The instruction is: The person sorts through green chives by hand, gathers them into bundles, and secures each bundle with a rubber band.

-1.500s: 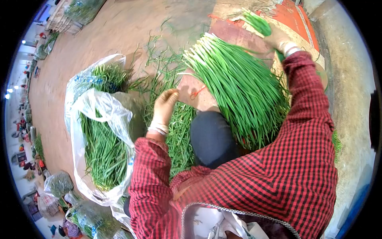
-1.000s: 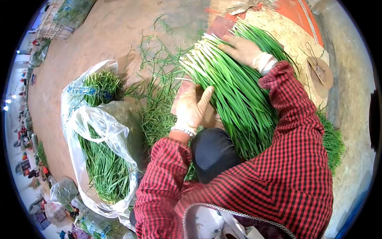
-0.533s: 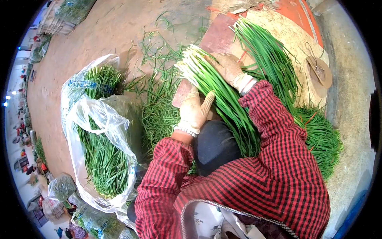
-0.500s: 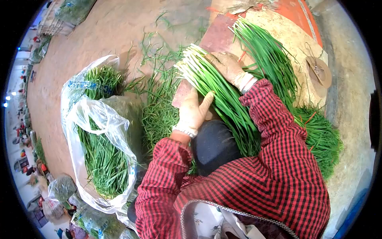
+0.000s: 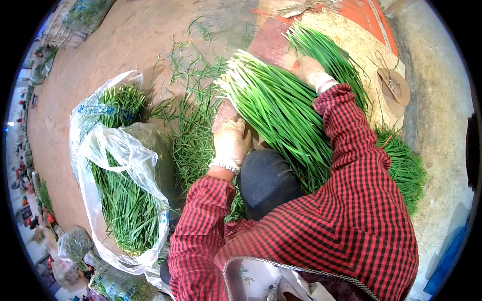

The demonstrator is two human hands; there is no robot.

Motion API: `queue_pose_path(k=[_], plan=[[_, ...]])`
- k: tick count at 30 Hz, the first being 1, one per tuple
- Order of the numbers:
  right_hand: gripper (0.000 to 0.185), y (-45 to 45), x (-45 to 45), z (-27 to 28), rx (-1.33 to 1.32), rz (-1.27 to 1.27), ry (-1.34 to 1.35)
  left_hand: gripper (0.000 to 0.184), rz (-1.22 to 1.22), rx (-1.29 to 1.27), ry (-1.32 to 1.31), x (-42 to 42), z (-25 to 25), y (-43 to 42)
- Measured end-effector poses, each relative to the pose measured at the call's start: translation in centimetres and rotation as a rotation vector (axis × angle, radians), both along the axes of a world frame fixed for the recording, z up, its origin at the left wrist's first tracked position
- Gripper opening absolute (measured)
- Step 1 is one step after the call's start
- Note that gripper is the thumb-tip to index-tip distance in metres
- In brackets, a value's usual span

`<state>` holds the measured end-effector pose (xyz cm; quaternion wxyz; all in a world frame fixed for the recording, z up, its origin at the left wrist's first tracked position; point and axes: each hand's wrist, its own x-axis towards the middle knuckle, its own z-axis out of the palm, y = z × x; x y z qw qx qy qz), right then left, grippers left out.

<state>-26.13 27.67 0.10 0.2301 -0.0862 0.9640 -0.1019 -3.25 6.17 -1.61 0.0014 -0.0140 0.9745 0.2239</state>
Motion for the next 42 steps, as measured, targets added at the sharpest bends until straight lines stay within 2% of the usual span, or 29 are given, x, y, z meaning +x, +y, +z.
queue_pose_path(k=[2, 3, 5, 6, 8, 10, 12, 13, 14, 16, 17, 18, 20, 21, 22, 24, 25, 26, 28, 29, 30, 32, 33, 34, 36, 37, 40, 41, 42], plan=[[0.048, -0.9, 0.8, 0.1, 0.013, 0.008, 0.053, 0.023, 0.026, -0.151, 0.014, 0.0, 0.6, 0.3], [0.047, -1.2, 1.2, 0.0, -0.077, -0.004, 0.087, 0.023, 0.029, -0.153, 0.011, 0.1, 0.0, 0.1], [0.038, -1.6, 2.2, -0.6, -0.278, -0.036, 0.205, 0.017, 0.218, 0.562, -0.144, 0.3, -1.7, -0.7], [0.038, -1.7, 2.2, -1.9, -0.28, -0.034, 0.197, 0.017, 0.224, 0.559, -0.151, 0.4, -1.8, -0.9], [0.032, -1.4, 1.7, -4.7, -0.747, -0.131, 0.186, 0.014, 0.33, 1.263, -0.328, 0.3, -1.2, -1.2], [0.029, -1.6, 2.2, -3.2, -0.71, -0.162, 0.126, 0.011, 0.351, 1.309, -0.409, 0.8, 1.0, -2.6], [0.029, -1.4, 2.3, -3.1, -0.772, -0.076, -0.003, 0.015, 0.361, 1.603, -0.421, 2.5, 0.2, -4.3], [0.026, -1.3, 2.3, -4.7, -0.871, -0.166, -0.075, 0.02, 0.32, 1.674, -0.454, 3.2, -0.3, -4.8], [0.026, -1.3, 2.1, -5.4, -0.87, -0.163, -0.085, 0.02, 0.331, 1.675, -0.454, 3.7, -0.9, -4.7], [0.025, -1.8, 2.3, -5.3, -0.723, -0.187, 0.02, 0.025, 0.264, 1.743, -0.494, 3.3, 1.2, -3.7], [0.023, -1.8, 2.5, -4.2, -0.769, -0.211, -0.054, 0.028, 0.189, 1.777, -0.529, 2.8, 1.5, -3.8], [0.023, -1.8, 2.3, -3.9, -0.772, -0.208, -0.049, 0.028, 0.185, 1.774, -0.524, 2.2, 2.6, -3.4], [0.021, -1.1, 2.0, -3.6, -0.945, -0.157, -0.077, 0.025, 0.167, 1.568, -0.519, 1.0, 4.8, -2.1], [0.019, -0.9, 1.6, -2.9, -1.026, -0.166, -0.241, 0.024, 0.138, 1.504, -0.471, 0.6, 4.8, -1.9], [0.019, -1.0, 1.6, -1.3, -1.029, -0.162, -0.24, 0.024, 0.139, 1.502, -0.468, 0.4, 4.7, -1.7], [0.016, -1.3, 1.5, 1.9, -0.873, -0.087, -0.304, 0.021, 0.119, 1.426, -0.446, 0.0, 4.1, -1.3], [0.02, -1.5, 1.3, 2.9, -0.728, 0.018, -0.274, 0.013, 0.122, 1.42, -0.41, -0.1, 4.3, -1.0], [0.02, -1.6, 1.6, 3.7, -0.729, 0.023, -0.274, 0.013, 0.125, 1.42, -0.405, -0.2, 4.2, -0.7], [0.026, -2.8, 4.0, 5.9, -0.361, 0.412, 0.186, 0.008, 0.063, 1.341, -0.317, -0.1, 4.4, -0.1], [0.03, -3.2, 5.6, 5.2, -0.316, 0.411, 0.303, 0.006, 0.113, 1.322, -0.3, 0.1, 4.8, 0.4], [0.021, -4.4, 8.0, 5.6, -0.238, 0.361, 0.45, 0.006, 0.121, 1.322, -0.298, 0.5, 4.9, 0.6], [0.02, -6.4, 11.2, 3.5, -0.035, 0.232, 0.376, 0.011, 0.091, 1.28, -0.242, 1.3, 5.0, 1.2], [0.021, -6.4, 11.9, 0.7, -0.218, 0.188, 0.504, 0.009, 0.059, 1.133, -0.162, 1.8, 4.5, 1.4], [0.023, -6.7, 12.7, 0.0, -0.403, 0.14, 0.626, 0.009, 0.064, 1.135, -0.162, 1.9, 5.1, 1.5], [0.021, -7.0, 13.3, -0.8, -0.337, 0.05, 0.527, 0.009, -0.118, 0.597, -0.048, 1.8, 6.6, 1.3], [0.021, -7.1, 13.4, -1.1, -0.366, 0.081, 0.53, 0.01, -0.179, 0.495, 0.036, 1.4, 7.4, 1.6], [0.02, -6.7, 13.2, -0.4, -0.373, 0.175, 0.598, 0.011, -0.125, 0.397, 0.043, 0.4, 7.6, 2.7], [0.019, -6.1, 13.4, 0.1, -0.477, 0.219, 0.579, 0.013, 0.003, 0.616, -0.029, -0.2, 5.7, 2.6], [0.02, -5.7, 13.6, 0.5, -0.58, 0.26, 0.555, 0.014, 0.164, 0.921, -0.219, -0.9, 5.8, 2.3]])
